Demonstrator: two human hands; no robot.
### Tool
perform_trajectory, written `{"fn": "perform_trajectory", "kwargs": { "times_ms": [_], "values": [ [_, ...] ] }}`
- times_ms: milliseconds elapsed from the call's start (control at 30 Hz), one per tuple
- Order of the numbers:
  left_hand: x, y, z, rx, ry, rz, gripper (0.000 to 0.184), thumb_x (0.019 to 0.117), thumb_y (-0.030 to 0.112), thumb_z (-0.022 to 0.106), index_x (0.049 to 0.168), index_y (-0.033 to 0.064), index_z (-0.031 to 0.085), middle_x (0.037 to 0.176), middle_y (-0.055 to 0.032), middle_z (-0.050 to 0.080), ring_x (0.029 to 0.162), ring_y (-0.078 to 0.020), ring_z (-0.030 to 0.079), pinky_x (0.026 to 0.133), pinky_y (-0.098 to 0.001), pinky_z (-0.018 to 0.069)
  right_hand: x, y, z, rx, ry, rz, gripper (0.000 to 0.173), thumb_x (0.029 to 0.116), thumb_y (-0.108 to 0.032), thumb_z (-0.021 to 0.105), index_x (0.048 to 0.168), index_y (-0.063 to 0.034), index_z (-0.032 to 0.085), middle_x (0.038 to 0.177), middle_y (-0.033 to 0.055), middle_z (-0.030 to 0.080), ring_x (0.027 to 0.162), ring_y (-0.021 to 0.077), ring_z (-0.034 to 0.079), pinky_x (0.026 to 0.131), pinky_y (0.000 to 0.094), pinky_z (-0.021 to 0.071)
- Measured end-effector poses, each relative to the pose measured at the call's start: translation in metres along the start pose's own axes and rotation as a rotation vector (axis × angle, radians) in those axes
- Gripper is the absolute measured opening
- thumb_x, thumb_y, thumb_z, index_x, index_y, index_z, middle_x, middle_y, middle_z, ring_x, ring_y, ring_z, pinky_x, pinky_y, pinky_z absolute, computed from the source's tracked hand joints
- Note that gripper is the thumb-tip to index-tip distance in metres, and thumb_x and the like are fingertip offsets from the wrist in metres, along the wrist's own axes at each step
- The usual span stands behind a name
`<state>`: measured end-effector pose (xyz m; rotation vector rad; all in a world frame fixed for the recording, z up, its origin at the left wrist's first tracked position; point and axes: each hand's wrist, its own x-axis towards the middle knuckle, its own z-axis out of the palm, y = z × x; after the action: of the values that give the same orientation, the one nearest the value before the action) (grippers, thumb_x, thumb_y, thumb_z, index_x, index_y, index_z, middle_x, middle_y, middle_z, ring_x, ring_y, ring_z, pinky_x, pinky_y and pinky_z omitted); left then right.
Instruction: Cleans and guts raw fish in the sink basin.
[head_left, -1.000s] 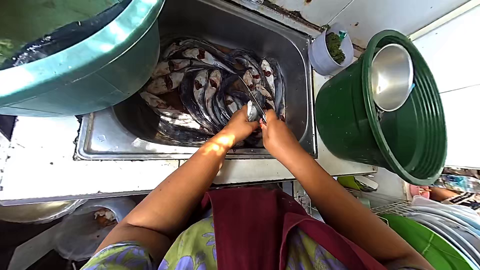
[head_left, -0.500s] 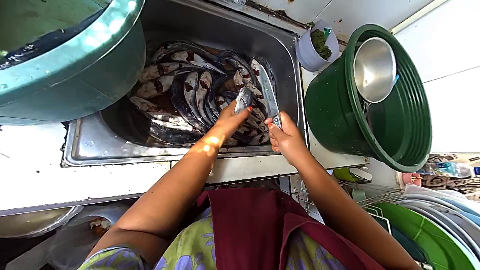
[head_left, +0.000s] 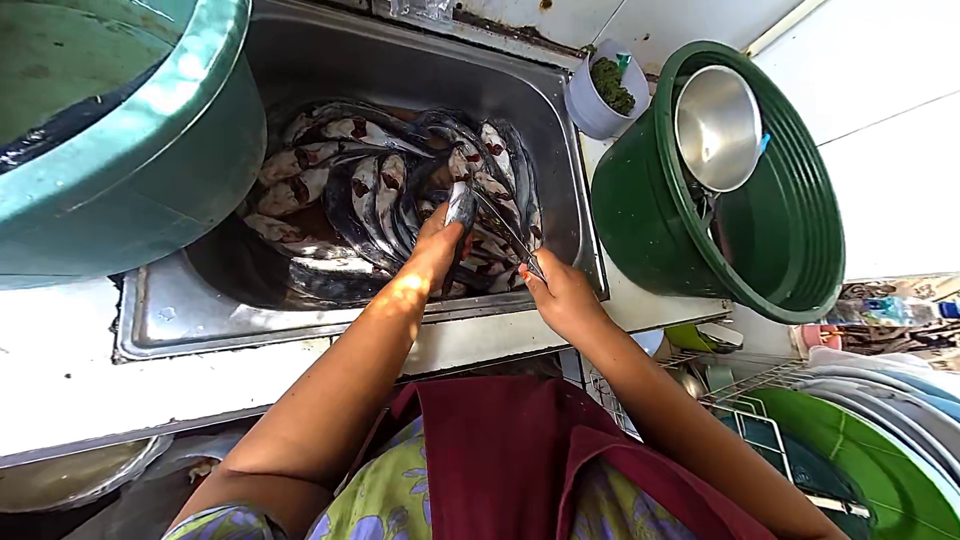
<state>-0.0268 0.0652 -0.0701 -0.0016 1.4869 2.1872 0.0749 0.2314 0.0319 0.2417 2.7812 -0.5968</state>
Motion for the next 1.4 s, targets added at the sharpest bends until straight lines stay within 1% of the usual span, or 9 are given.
{"fn": "perform_trajectory", "kwargs": {
  "times_ms": [200, 400, 667, 900, 1100, 1233, 1267, 1333, 1400],
  "values": [
    [-0.002, -0.001, 0.001, 0.007, -0.099, 0.016, 0.031, 0.0948, 0.008, 0.036, 0.123, 0.0100, 0.049, 0.076, 0.0002, 0.052, 0.060, -0.0101, 0.052, 0.054, -0.0260, 0.0455, 0.005, -0.019, 0.002, -0.139, -0.140, 0.099, 0.025, 0.1094, -0.022, 0.048, 0.126, -0.0047, 0.052, 0.088, 0.0173, 0.066, 0.086, 0.0363, 0.070, 0.075, 0.0548, 0.0563],
    [-0.001, -0.004, 0.002, 0.053, -0.089, 0.007, 0.033, 0.0954, 0.010, 0.038, 0.126, 0.0092, 0.049, 0.078, -0.0004, 0.054, 0.061, -0.0105, 0.053, 0.056, -0.0272, 0.0463, 0.040, -0.054, 0.011, -0.253, -0.091, 0.148, 0.030, 0.1090, -0.022, 0.045, 0.135, -0.0068, 0.046, 0.092, 0.0191, 0.069, 0.089, 0.0397, 0.073, 0.073, 0.0571, 0.0577],
    [0.000, 0.004, 0.003, -0.099, 0.044, -0.074, 0.033, 0.0992, 0.009, 0.034, 0.130, 0.0112, 0.047, 0.079, -0.0017, 0.051, 0.060, -0.0113, 0.051, 0.054, -0.0265, 0.0453, 0.023, -0.044, 0.014, -0.352, -0.096, 0.103, 0.027, 0.1105, -0.024, 0.044, 0.130, -0.0051, 0.046, 0.088, 0.0185, 0.068, 0.083, 0.0395, 0.072, 0.070, 0.0553, 0.0580],
    [0.001, 0.001, 0.001, 0.153, 0.019, 0.020, 0.030, 0.0984, 0.011, 0.042, 0.126, 0.0054, 0.051, 0.080, -0.0045, 0.055, 0.063, -0.0131, 0.054, 0.059, -0.0311, 0.0481, 0.056, -0.066, 0.016, -0.333, -0.090, 0.125, 0.028, 0.1102, -0.021, 0.042, 0.133, -0.0044, 0.044, 0.095, 0.0202, 0.069, 0.092, 0.0399, 0.073, 0.076, 0.0554, 0.0584],
    [0.001, 0.000, 0.001, 0.105, 0.004, 0.073, 0.034, 0.0962, 0.010, 0.043, 0.128, 0.0060, 0.054, 0.082, -0.0053, 0.058, 0.063, -0.0131, 0.055, 0.057, -0.0307, 0.0476, 0.059, -0.062, 0.003, -0.136, -0.083, 0.023, 0.026, 0.1079, -0.016, 0.048, 0.129, -0.0010, 0.049, 0.097, 0.0210, 0.067, 0.093, 0.0386, 0.070, 0.080, 0.0566, 0.0571],
    [0.004, 0.001, 0.000, 0.041, 0.004, 0.096, 0.031, 0.0956, 0.009, 0.043, 0.126, 0.0069, 0.050, 0.082, -0.0036, 0.055, 0.062, -0.0120, 0.053, 0.057, -0.0292, 0.0467, 0.042, -0.024, 0.006, 0.265, 0.124, -0.050, 0.020, 0.1045, -0.016, 0.055, 0.115, 0.0002, 0.059, 0.085, 0.0137, 0.063, 0.059, 0.0215, 0.062, 0.056, 0.0421, 0.0561],
    [0.005, -0.001, 0.000, 0.040, -0.007, 0.106, 0.033, 0.0959, 0.011, 0.043, 0.128, 0.0071, 0.050, 0.084, -0.0040, 0.056, 0.063, -0.0122, 0.053, 0.058, -0.0295, 0.0473, 0.044, -0.023, 0.007, 0.377, 0.148, -0.005, 0.021, 0.1027, -0.015, 0.057, 0.118, -0.0009, 0.060, 0.091, 0.0116, 0.065, 0.060, 0.0176, 0.065, 0.054, 0.0373, 0.0589],
    [0.005, -0.003, 0.000, -0.003, -0.010, 0.073, 0.039, 0.0983, 0.020, 0.039, 0.135, 0.0091, 0.049, 0.089, -0.0034, 0.056, 0.067, -0.0114, 0.054, 0.060, -0.0287, 0.0482, 0.054, -0.026, 0.012, 0.561, 0.138, 0.065, 0.030, 0.1011, -0.013, 0.062, 0.128, -0.0013, 0.057, 0.104, 0.0115, 0.068, 0.080, 0.0186, 0.073, 0.067, 0.0389, 0.0658],
    [0.001, 0.001, 0.003, -0.097, 0.070, -0.058, 0.038, 0.1076, 0.036, 0.026, 0.126, 0.0153, 0.052, 0.086, -0.0004, 0.058, 0.071, -0.0105, 0.056, 0.064, -0.0288, 0.0501, 0.065, -0.030, 0.026, 0.617, 0.111, 0.079, 0.039, 0.0982, -0.016, 0.068, 0.132, -0.0013, 0.056, 0.108, 0.0117, 0.070, 0.091, 0.0201, 0.074, 0.079, 0.0414, 0.0655]
  ]
}}
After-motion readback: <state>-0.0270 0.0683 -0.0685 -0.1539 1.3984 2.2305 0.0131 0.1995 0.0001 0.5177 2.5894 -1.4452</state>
